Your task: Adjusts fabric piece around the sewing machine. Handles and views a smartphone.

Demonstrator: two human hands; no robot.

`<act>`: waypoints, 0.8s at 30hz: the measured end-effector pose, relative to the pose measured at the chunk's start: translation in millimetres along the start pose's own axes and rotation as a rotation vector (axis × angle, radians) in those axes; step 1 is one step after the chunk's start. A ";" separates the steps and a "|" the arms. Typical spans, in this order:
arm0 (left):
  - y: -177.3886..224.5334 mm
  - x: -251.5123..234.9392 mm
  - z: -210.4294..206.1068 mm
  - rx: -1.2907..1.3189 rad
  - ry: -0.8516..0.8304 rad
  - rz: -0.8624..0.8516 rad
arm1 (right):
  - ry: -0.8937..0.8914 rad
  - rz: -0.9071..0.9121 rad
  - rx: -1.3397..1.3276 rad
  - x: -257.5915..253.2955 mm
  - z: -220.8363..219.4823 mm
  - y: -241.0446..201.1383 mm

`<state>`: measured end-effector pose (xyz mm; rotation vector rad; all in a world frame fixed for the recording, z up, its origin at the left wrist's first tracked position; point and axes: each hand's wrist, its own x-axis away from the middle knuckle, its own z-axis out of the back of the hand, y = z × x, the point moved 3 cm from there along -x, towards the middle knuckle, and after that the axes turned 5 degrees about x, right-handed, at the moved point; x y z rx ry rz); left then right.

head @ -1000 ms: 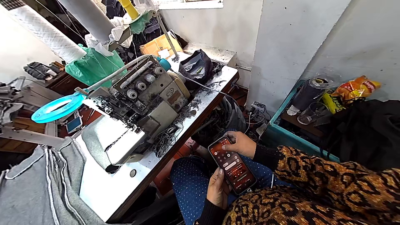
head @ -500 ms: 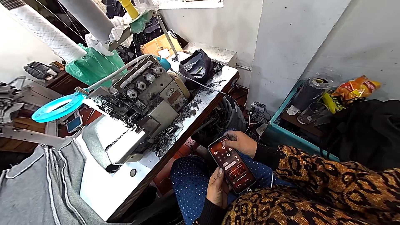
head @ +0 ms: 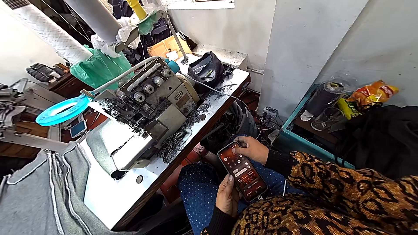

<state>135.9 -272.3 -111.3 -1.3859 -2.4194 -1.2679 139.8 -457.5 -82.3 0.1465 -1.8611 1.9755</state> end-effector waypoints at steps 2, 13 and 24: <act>0.4 0.1 -0.4 -0.001 0.002 0.001 | -0.010 -0.004 -0.005 0.4 -0.3 -0.2; 0.2 0.2 0.6 0.015 0.002 -0.002 | -0.005 0.008 -0.040 0.1 -0.5 -1.4; 10.5 6.1 -15.3 -0.301 0.149 0.009 | -0.230 0.310 0.166 27.4 -18.6 -43.3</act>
